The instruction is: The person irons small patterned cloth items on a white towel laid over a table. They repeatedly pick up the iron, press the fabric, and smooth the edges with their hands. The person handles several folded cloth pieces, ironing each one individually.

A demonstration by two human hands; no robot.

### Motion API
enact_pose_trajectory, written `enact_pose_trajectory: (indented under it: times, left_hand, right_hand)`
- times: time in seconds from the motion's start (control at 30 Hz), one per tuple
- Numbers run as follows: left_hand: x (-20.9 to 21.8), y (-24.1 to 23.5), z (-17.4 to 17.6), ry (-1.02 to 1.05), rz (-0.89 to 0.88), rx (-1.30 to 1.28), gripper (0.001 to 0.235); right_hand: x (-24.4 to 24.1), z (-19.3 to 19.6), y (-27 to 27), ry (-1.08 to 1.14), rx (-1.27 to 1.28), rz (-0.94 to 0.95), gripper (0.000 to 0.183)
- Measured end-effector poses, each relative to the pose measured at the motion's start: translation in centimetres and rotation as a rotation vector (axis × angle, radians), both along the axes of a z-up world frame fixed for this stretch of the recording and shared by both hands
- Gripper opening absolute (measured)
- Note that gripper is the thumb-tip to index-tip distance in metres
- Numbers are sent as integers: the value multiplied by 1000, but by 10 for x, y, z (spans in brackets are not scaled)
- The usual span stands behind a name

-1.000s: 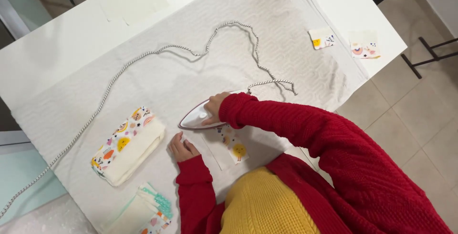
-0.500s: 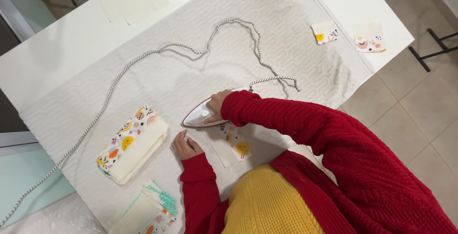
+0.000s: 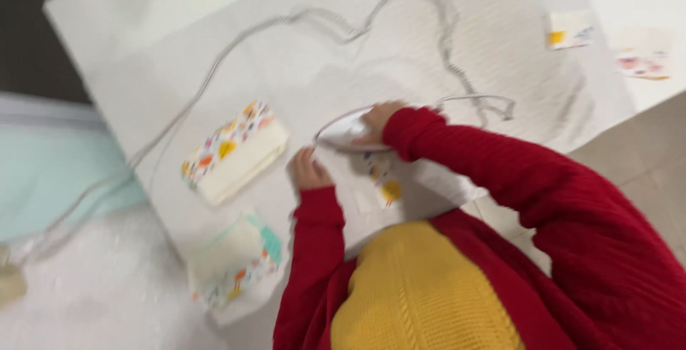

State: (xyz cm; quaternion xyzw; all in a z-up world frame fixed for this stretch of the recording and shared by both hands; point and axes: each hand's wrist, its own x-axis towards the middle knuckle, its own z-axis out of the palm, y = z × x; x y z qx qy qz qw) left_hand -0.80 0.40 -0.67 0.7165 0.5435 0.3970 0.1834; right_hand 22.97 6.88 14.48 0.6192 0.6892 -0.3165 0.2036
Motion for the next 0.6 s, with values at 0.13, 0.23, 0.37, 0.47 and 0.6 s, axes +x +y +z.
enact_pose_trajectory:
  times: [0.13, 0.23, 0.37, 0.47, 0.6]
  left_hand:
    - [3, -4, 11, 275, -105, 140, 57]
    - [12, -8, 45, 509, -168, 60, 62]
    - [10, -11, 40, 509, -244, -115, 61]
    - [12, -8, 39, 508, -249, -115, 58]
    - [11, -11, 41, 504, -240, -119, 57]
  right_hand:
    - [8, -2, -13, -29, -45, -106, 79]
    - [18, -5, -27, -42, 24, -109, 80]
    - [26, -6, -38, -135, -31, -203, 86]
    - [27, -7, -40, -156, -26, -271, 88]
    - [32, -14, -46, -186, -30, -319, 88]
